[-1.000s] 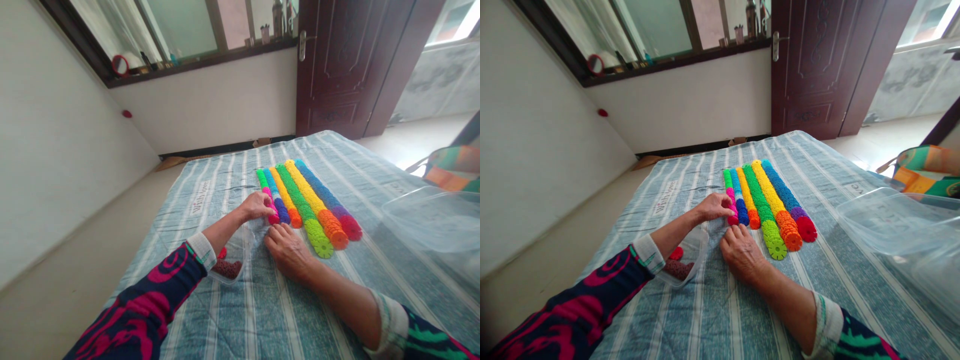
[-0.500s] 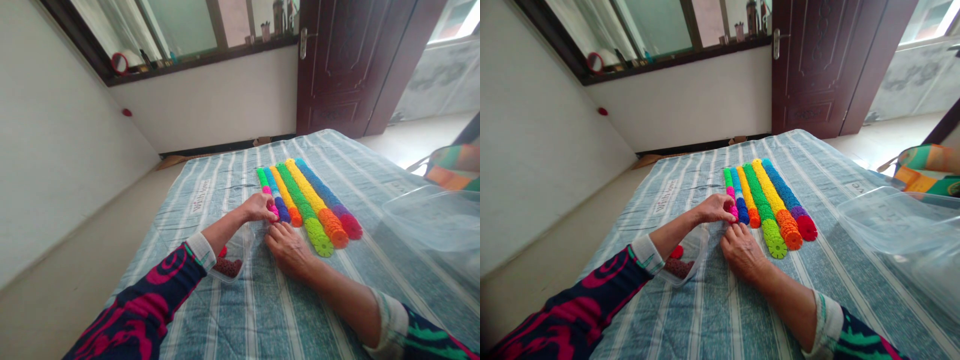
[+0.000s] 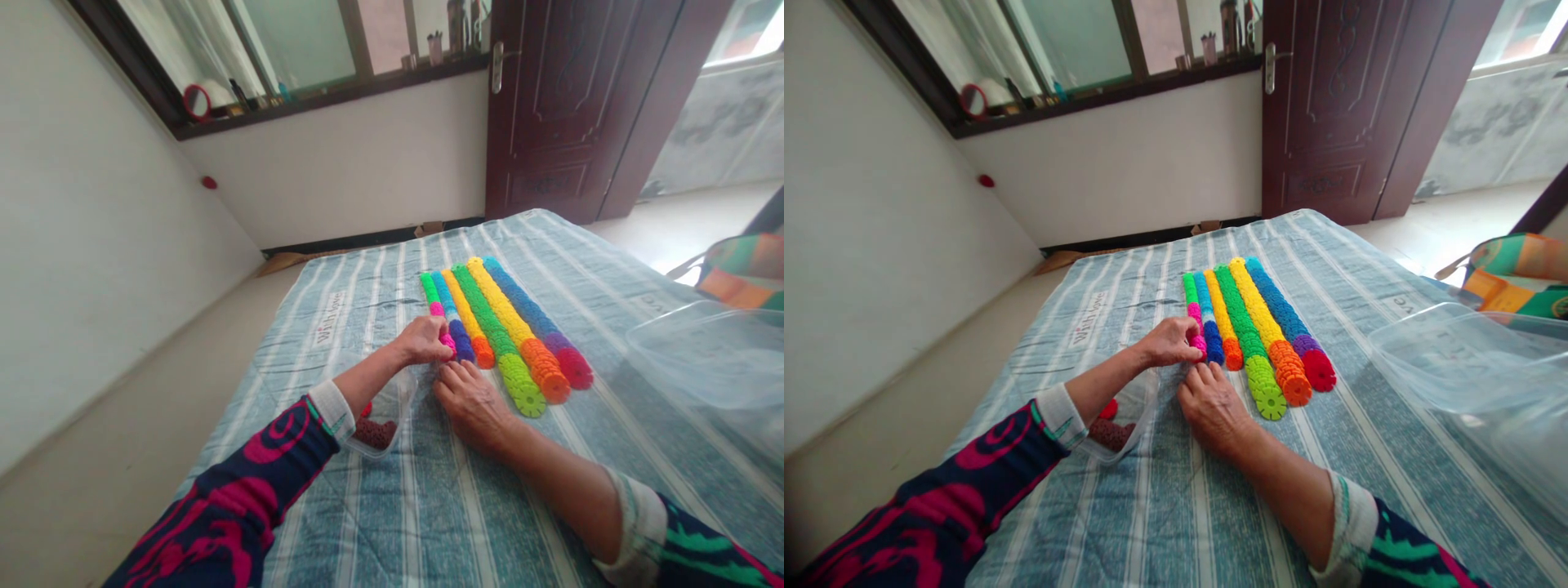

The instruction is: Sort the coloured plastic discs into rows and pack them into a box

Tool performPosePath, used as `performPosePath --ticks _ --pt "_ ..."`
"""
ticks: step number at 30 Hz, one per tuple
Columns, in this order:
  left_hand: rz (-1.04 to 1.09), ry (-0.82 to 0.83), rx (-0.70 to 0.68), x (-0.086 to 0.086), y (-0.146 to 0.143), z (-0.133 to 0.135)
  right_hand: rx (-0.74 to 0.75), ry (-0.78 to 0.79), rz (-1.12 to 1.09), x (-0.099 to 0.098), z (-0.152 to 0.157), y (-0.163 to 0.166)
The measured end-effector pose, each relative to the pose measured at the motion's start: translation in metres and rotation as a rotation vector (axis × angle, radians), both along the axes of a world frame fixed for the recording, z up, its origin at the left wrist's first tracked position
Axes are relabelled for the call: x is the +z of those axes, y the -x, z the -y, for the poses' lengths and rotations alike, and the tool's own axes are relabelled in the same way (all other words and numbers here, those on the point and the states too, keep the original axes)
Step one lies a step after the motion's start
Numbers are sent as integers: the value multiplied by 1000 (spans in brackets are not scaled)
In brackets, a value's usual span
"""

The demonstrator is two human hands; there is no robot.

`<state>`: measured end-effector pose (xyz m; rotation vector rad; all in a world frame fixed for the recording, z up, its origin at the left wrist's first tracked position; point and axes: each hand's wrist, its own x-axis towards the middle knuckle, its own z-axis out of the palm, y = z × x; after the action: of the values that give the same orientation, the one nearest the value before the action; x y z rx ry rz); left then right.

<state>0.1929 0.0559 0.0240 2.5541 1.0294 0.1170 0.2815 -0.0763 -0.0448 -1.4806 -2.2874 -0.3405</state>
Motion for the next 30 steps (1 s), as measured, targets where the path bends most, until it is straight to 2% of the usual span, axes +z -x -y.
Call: performPosePath --ticks 10,16,23,30 --pt "93 19 89 -4 5 -9 11 24 13 4 1 -1" --pt "223 95 186 15 23 -13 16 35 17 4 2 -1" --pt "244 98 281 47 62 16 20 46 4 1 4 -3" --pt "71 93 356 50 93 52 22 26 19 2 7 -5"
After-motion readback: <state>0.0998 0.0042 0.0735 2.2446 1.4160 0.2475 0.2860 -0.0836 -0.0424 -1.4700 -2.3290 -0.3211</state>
